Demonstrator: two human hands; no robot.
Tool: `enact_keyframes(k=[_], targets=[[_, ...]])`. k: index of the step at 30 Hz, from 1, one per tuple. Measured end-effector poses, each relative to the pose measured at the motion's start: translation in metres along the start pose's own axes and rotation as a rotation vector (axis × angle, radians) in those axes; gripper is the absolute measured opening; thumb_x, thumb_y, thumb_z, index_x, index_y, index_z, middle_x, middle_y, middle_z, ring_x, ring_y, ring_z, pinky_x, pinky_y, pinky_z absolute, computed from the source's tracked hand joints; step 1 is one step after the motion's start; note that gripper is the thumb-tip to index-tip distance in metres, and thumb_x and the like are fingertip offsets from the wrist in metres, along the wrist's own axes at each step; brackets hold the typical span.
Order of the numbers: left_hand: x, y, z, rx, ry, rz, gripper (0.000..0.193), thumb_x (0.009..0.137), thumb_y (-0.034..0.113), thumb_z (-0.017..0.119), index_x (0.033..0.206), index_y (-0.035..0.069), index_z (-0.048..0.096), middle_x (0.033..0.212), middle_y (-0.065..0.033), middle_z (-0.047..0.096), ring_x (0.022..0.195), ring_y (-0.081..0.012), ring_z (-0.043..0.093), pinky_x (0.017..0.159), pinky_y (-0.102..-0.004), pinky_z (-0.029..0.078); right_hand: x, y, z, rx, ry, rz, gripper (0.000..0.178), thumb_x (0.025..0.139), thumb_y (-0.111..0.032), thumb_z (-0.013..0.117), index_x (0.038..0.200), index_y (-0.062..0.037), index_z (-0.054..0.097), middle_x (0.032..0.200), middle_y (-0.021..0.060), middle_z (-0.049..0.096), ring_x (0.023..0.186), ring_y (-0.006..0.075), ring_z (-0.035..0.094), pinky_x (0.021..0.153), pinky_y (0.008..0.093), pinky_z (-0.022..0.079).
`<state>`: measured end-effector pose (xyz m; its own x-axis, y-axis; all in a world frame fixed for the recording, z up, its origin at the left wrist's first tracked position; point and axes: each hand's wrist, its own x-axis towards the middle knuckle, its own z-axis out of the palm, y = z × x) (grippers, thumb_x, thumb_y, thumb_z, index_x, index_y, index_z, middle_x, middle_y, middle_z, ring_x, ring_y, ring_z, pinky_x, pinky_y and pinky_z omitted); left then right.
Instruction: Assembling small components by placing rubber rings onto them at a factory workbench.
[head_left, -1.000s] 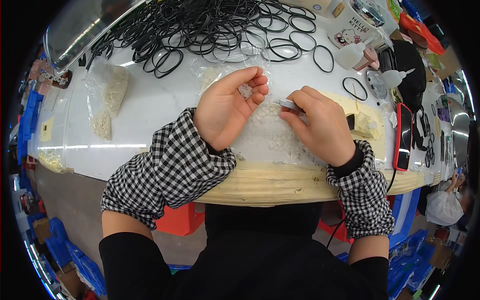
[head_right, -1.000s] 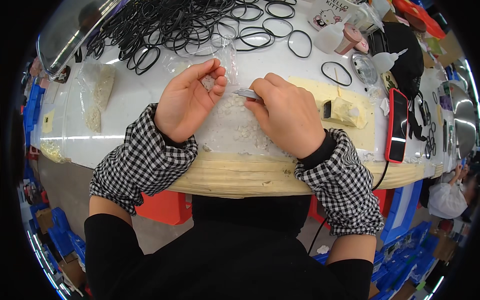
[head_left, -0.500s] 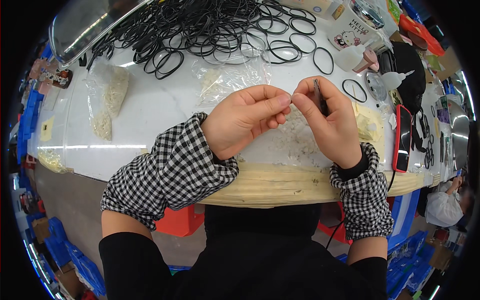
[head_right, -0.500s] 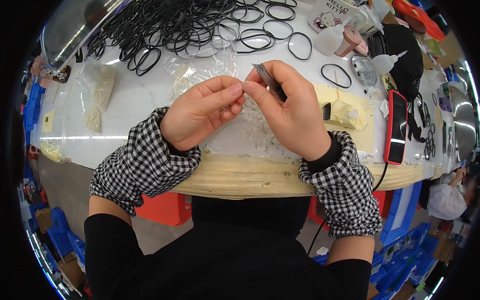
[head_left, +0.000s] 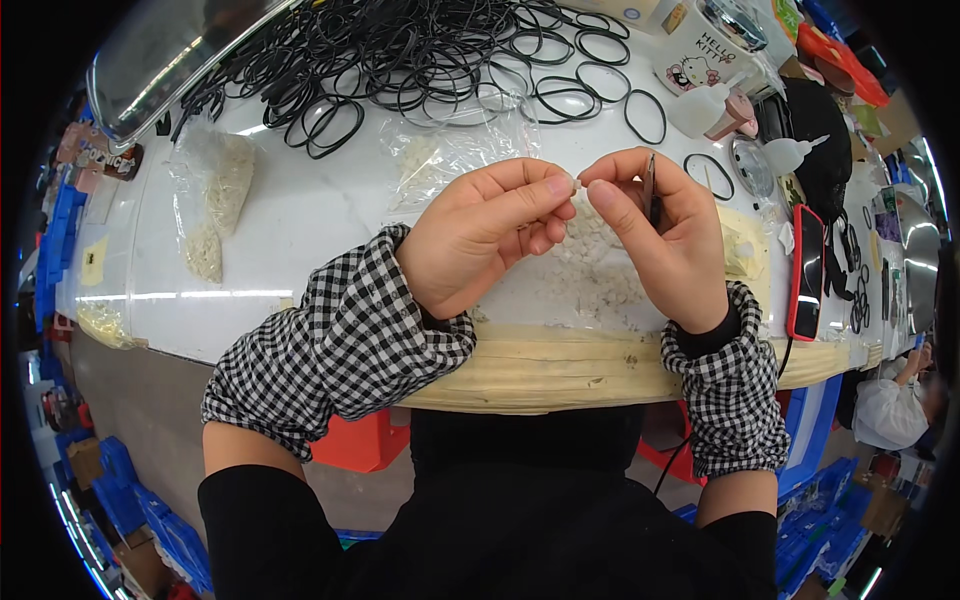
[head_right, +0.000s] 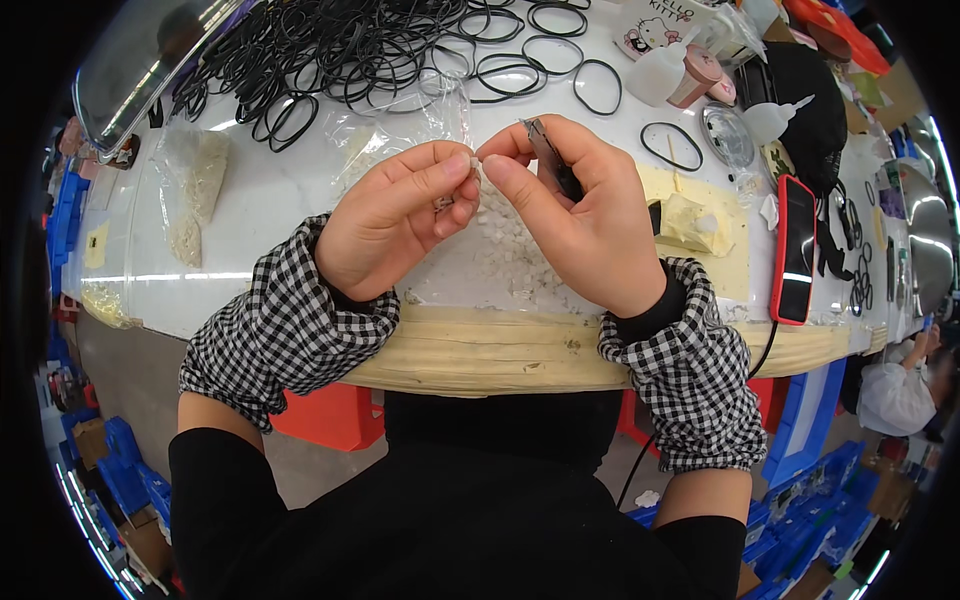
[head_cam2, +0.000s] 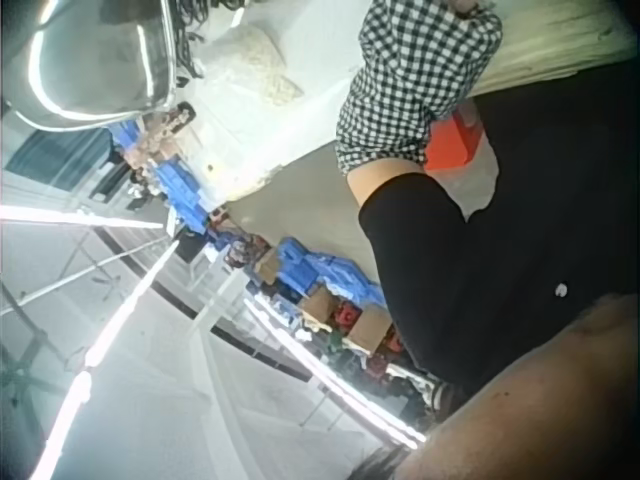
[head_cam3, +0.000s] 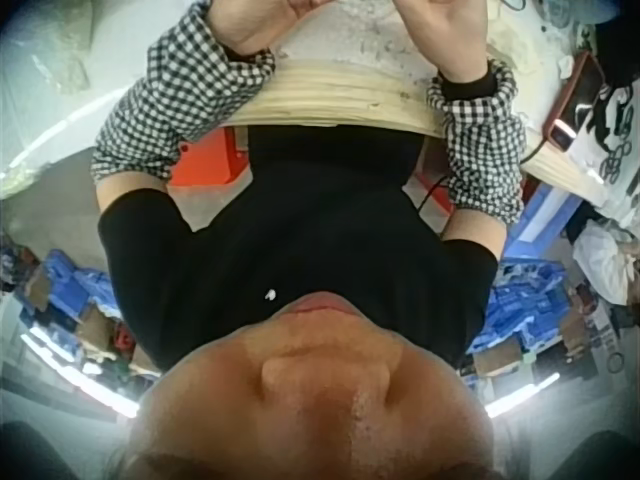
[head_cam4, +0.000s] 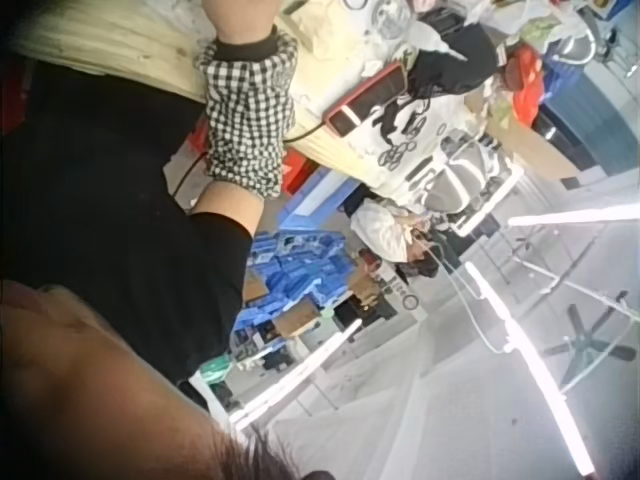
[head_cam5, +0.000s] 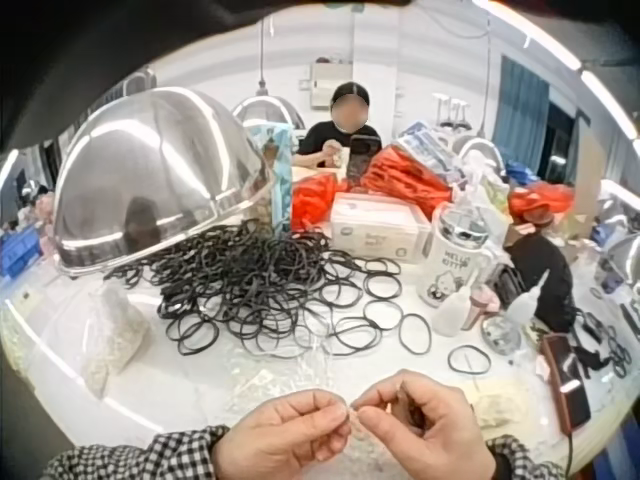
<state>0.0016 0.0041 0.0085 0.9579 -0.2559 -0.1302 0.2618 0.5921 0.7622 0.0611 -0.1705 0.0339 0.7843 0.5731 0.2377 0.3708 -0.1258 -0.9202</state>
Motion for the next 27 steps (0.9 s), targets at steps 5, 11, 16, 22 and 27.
enact_keyframes(k=[5, 11, 16, 22, 27], targets=[[0.001, 0.0, 0.0, -0.002, 0.008, -0.008, 0.018, 0.094, 0.023, 0.052, 0.095, 0.006, 0.056, 0.082, 0.0023, 0.056, 0.073, -0.0053, 0.05, 0.067, -0.0184, 0.041, -0.001, -0.002, 0.001, -0.039, 0.012, -0.035, 0.012, 0.082, -0.007, 0.064, 0.09, 0.0005, 0.062, 0.071, -0.0037, 0.056, 0.05, -0.0006, 0.029, 0.044, 0.0166, 0.023], [-0.002, 0.0, 0.0, -0.011, 0.006, -0.04, 0.018, 0.094, 0.023, 0.052, 0.094, 0.006, 0.056, 0.081, 0.0026, 0.055, 0.073, -0.0052, 0.049, 0.067, -0.0185, 0.04, 0.001, -0.008, 0.002, -0.181, 0.01, -0.138, 0.01, 0.081, -0.007, 0.066, 0.088, -0.0012, 0.061, 0.073, -0.0009, 0.056, 0.055, 0.0015, 0.039, 0.045, 0.0164, 0.028], [-0.001, -0.003, 0.002, -0.043, -0.006, -0.008, 0.018, 0.094, 0.023, 0.051, 0.095, 0.006, 0.056, 0.082, 0.0026, 0.055, 0.072, -0.005, 0.048, 0.065, -0.0176, 0.039, -0.003, -0.003, 0.007, -0.14, 0.058, -0.086, 0.011, 0.083, -0.007, 0.065, 0.084, -0.0005, 0.056, 0.072, 0.0014, 0.054, 0.057, 0.0054, 0.044, 0.049, 0.0191, 0.035], [0.0, -0.005, -0.003, -0.153, -0.078, 0.004, 0.017, 0.093, 0.019, 0.054, 0.099, 0.003, 0.057, 0.085, 0.0004, 0.056, 0.073, -0.0069, 0.049, 0.066, -0.0192, 0.043, -0.004, -0.003, 0.014, -0.078, 0.06, -0.127, 0.01, 0.085, -0.006, 0.062, 0.083, -0.0007, 0.054, 0.068, 0.0009, 0.054, 0.057, 0.0061, 0.044, 0.05, 0.0196, 0.037], [0.001, -0.007, 0.0, -0.166, -0.133, 0.02, 0.02, 0.096, 0.023, 0.049, 0.096, 0.004, 0.056, 0.083, 0.0013, 0.053, 0.073, -0.0073, 0.047, 0.066, -0.02, 0.039, -0.006, -0.003, 0.017, 0.0, 0.073, -0.077, 0.014, 0.084, -0.011, 0.065, 0.082, -0.0016, 0.054, 0.068, -0.0002, 0.056, 0.056, 0.0049, 0.044, 0.048, 0.0206, 0.035]])
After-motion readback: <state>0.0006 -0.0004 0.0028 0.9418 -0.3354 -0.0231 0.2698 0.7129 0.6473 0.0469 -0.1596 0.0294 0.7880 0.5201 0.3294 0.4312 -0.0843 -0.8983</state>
